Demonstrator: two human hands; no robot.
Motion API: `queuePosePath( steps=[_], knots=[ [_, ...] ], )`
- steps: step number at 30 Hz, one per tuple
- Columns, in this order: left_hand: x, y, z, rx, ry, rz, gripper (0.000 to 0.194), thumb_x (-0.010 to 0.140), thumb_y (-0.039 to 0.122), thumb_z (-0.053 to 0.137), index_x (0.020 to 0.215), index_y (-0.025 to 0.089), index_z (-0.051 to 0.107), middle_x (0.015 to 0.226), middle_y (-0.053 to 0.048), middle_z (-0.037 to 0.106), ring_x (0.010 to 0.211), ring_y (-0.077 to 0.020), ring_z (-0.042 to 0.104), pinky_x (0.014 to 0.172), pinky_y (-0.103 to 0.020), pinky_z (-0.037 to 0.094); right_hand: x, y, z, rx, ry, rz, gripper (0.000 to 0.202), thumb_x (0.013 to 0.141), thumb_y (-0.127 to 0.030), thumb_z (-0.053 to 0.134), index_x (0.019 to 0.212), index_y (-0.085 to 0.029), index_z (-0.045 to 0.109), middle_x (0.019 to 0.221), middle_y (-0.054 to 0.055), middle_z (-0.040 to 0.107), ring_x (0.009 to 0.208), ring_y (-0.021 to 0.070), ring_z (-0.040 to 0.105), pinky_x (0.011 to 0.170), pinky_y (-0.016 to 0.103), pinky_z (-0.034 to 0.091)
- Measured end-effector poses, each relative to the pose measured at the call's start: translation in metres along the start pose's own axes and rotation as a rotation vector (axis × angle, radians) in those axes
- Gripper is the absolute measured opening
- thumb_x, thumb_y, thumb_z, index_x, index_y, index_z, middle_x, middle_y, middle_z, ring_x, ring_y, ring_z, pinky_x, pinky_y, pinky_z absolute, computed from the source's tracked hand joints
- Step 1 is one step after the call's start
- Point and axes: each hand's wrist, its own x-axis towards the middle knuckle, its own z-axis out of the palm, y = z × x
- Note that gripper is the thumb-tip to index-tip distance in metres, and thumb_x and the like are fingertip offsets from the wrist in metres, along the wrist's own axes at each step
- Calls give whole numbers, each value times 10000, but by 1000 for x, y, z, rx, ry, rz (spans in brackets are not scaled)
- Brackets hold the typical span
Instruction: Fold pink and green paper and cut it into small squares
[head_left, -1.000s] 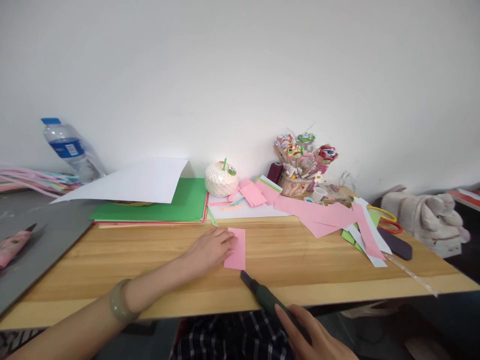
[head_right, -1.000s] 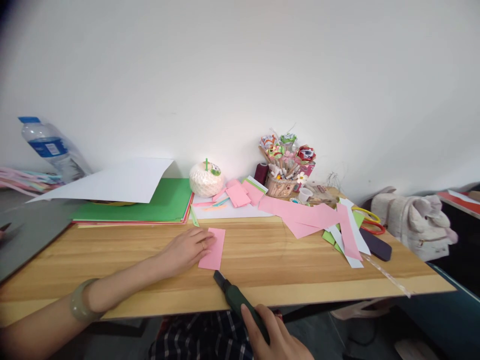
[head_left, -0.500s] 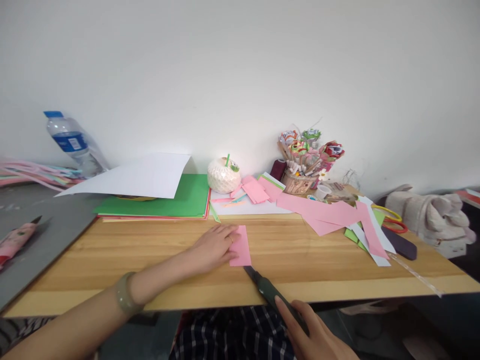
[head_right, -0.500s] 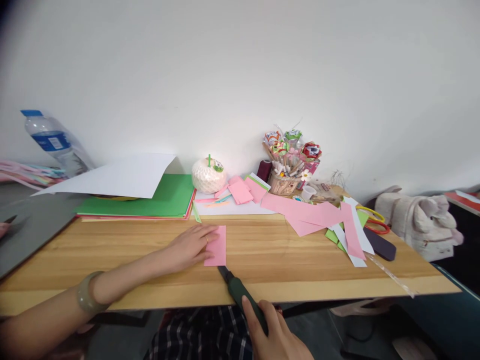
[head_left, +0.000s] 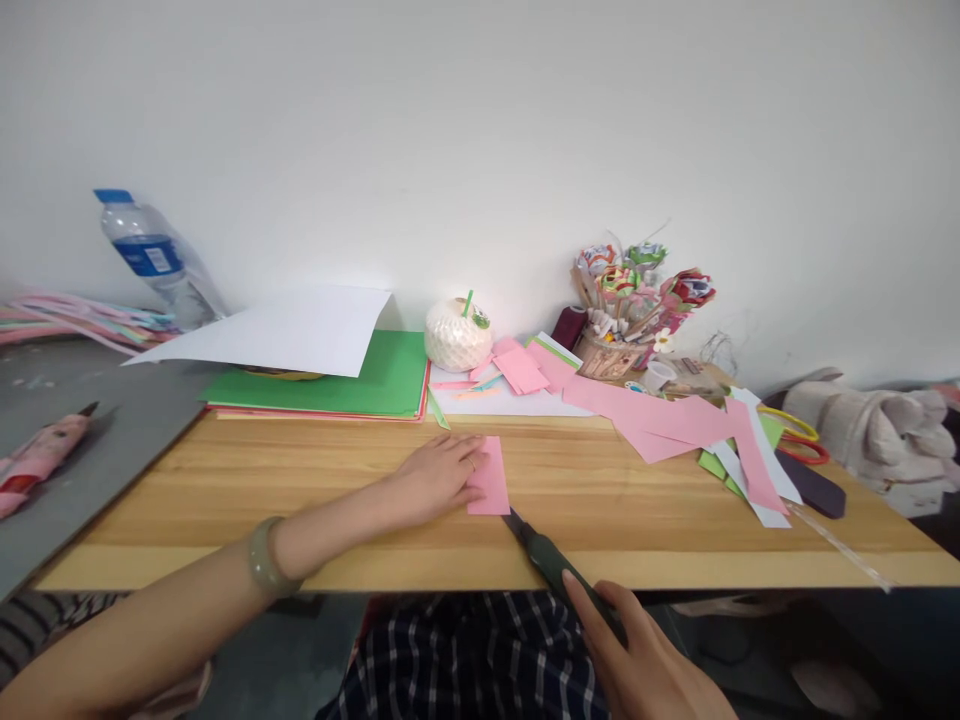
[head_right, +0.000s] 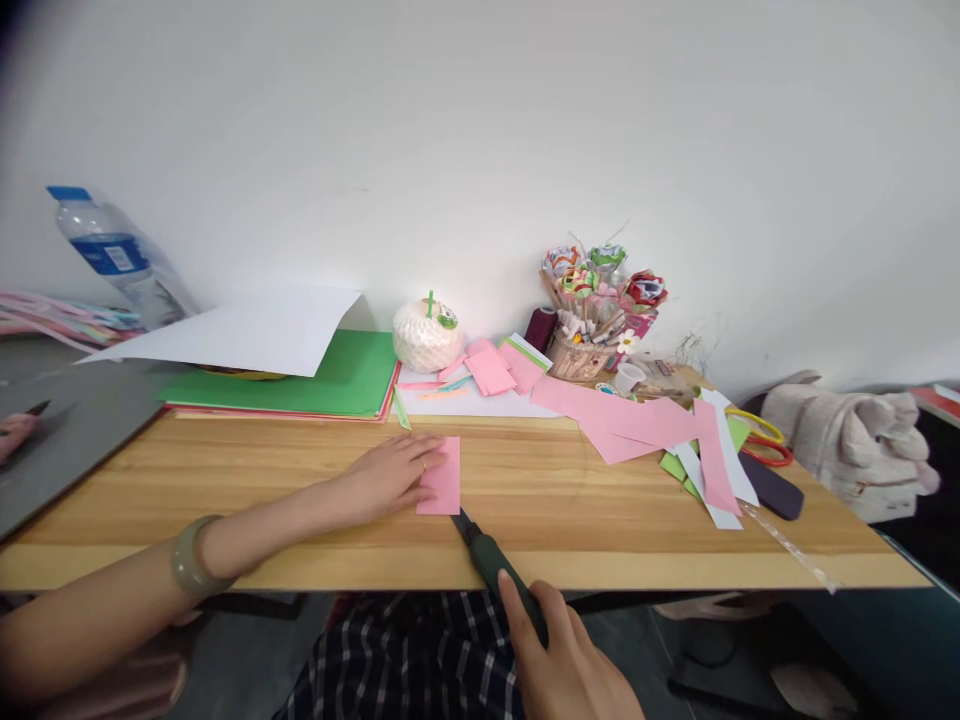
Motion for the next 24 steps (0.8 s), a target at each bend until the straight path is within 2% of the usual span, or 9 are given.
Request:
queuePosePath(
  steps=[5,10,17,24],
  knots=[
    [0,1,-2,-4,7,-2,457,897,382,475,1266,113,466,1387,-123,399,1278,-246,356,1052,-393,255,12,2,4,-61,92,-12,676,612,35,310,1264,-121,396,999,147,577,593,140,629,416,206,499],
    [0,3,-5,21,-20,-14,476,901,401,459,1279,111,450,1394,-126,387,1273,-252,360,1053,-386,246,27,5,5,-64,129,10,605,675,13,332,1261,-118,396,979,139,564,642,167,642,461,253,527],
    [1,2,-1,-1,15,-23,477,885,390,493,1273,115,456,1371,-131,417,1249,-258,383,1028,-367,277,56,15,13,-64,70,44,542,743,-31,388,1275,-139,409,1023,127,549,638,167,626,465,275,524],
    [-1,1,1,-24,41,-30,487,881,404,498,1282,132,448,1379,-111,410,1240,-250,389,1025,-358,292,80,23,19,-25,-42,122,524,793,-55,415,1308,-156,408,1068,124,541,783,200,628,542,280,524]
  ],
)
